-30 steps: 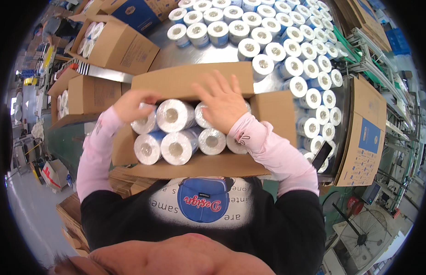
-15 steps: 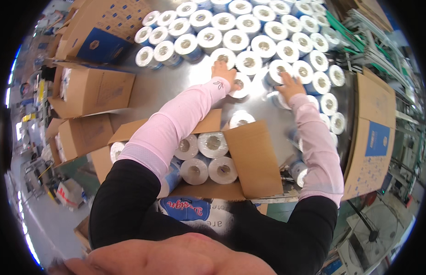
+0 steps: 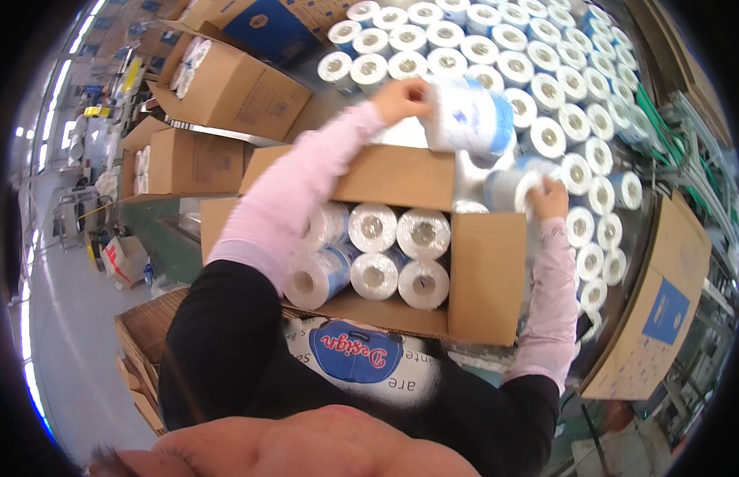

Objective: The person picks up flat cardboard pieces and folds them into boxes, then fills each box with white rolls from a table before moving the filled box aside and repeating the process.

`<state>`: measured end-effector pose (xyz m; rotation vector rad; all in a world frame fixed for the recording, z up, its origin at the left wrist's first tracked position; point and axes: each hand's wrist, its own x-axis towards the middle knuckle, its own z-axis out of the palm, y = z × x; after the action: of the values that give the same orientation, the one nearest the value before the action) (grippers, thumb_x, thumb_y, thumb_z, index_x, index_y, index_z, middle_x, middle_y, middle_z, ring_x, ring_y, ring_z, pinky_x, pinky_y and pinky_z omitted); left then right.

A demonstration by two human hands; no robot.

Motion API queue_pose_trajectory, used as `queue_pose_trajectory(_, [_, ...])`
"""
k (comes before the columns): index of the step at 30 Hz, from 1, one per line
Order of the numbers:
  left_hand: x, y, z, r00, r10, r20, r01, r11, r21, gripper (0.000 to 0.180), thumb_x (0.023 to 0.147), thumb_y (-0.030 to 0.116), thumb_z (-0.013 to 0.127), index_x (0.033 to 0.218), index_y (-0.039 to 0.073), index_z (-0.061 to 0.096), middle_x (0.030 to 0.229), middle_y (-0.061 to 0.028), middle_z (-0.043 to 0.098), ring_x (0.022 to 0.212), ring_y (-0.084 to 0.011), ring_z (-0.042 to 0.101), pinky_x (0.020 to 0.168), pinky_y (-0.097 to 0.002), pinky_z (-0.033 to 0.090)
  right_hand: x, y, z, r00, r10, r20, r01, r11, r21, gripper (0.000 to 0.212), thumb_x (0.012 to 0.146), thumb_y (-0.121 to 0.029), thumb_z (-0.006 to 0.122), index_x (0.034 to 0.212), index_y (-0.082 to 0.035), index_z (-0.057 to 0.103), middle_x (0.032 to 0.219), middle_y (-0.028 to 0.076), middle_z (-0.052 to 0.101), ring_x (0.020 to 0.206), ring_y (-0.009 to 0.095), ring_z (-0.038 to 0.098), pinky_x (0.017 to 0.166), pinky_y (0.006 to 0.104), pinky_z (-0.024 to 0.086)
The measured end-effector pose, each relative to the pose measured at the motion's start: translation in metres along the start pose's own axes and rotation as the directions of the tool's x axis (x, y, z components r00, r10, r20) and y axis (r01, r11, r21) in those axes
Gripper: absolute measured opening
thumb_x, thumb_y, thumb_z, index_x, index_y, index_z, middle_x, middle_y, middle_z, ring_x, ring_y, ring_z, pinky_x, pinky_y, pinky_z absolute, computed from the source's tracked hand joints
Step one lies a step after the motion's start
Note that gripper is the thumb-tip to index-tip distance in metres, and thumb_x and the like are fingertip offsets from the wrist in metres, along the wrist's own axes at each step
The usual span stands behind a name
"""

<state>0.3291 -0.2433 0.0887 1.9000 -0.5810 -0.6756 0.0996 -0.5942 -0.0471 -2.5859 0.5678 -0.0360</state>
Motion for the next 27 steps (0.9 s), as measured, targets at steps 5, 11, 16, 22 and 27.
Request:
queue_pose_trajectory(5, [-0.15, 0.075, -0.083, 0.798, 0.557, 0.23, -0.564, 0.824, -0.04, 0.037, 0.082, 0.015, 0.068, 0.115, 0.002, 0.061, 0.111, -0.0094, 0.065, 0.103, -0.0192, 0.062, 0.088, -0.0316, 0.051, -0.01, -0.079, -0.1, 0.969, -0.239, -0.055, -0.066, -0.47, 0.88, 0.056, 0.094, -0.027, 0.057, 0.141, -0.007, 0.036, 0.139, 0.012, 0.046, 0.124, 0.024, 0.049, 0.102, 0.0393, 0.045])
queue_pose_trajectory(11, [-0.268, 0.122, -0.028, 0.875, 0.272, 0.402, -0.456, 0.741, 0.492, 0.031, 0.062, 0.016, 0.073, 0.092, 0.009, 0.066, 0.096, -0.0136, 0.056, 0.094, -0.0302, 0.054, 0.086, -0.0409, 0.045, -0.085, -0.234, -0.194, 0.336, -0.914, 0.229, 0.585, 0.393, 0.709, 0.052, 0.076, -0.044, 0.07, 0.113, -0.007, 0.064, 0.102, 0.012, 0.062, 0.096, 0.028, 0.06, 0.078, 0.0396, 0.049])
queue_pose_trajectory(16, [-0.305, 0.083, 0.031, 0.899, 0.222, 0.377, -0.433, 0.577, 0.692, 0.048, 0.065, 0.022, 0.075, 0.111, 0.016, 0.063, 0.109, -0.0162, 0.052, 0.106, -0.0332, 0.048, 0.087, -0.0442, 0.041, -0.2, -0.308, -0.12, 0.478, -0.815, 0.327, 0.871, 0.488, -0.057, 0.017, 0.059, -0.013, 0.065, 0.077, -0.01, 0.065, 0.089, 0.013, 0.053, 0.093, 0.032, 0.05, 0.082, 0.0427, 0.039])
queue_pose_trajectory(22, [-0.346, 0.051, -0.021, 0.937, 0.26, 0.233, -0.349, 0.722, 0.597, 0.063, 0.073, 0.025, 0.074, 0.131, 0.015, 0.052, 0.139, -0.0181, 0.043, 0.129, -0.0342, 0.041, 0.103, -0.0462, 0.037, -0.242, -0.303, -0.132, 0.569, -0.638, 0.519, 0.765, 0.642, -0.051, 0.024, 0.069, -0.014, 0.064, 0.092, -0.013, 0.068, 0.102, 0.014, 0.056, 0.105, 0.031, 0.051, 0.088, 0.0427, 0.039])
queue_pose_trajectory(27, [-0.43, 0.014, -0.113, 0.601, 0.051, -0.798, 0.67, 0.513, 0.537, 0.075, 0.074, 0.034, 0.075, 0.135, 0.004, 0.044, 0.136, -0.0242, 0.045, 0.127, -0.0394, 0.042, 0.105, -0.0438, 0.037, -0.224, -0.204, -0.156, 0.892, -0.43, -0.142, 0.443, 0.893, 0.079, 0.033, 0.08, -0.012, 0.06, 0.11, 0.001, 0.06, 0.11, 0.021, 0.058, 0.104, 0.038, 0.052, 0.092, 0.0451, 0.041])
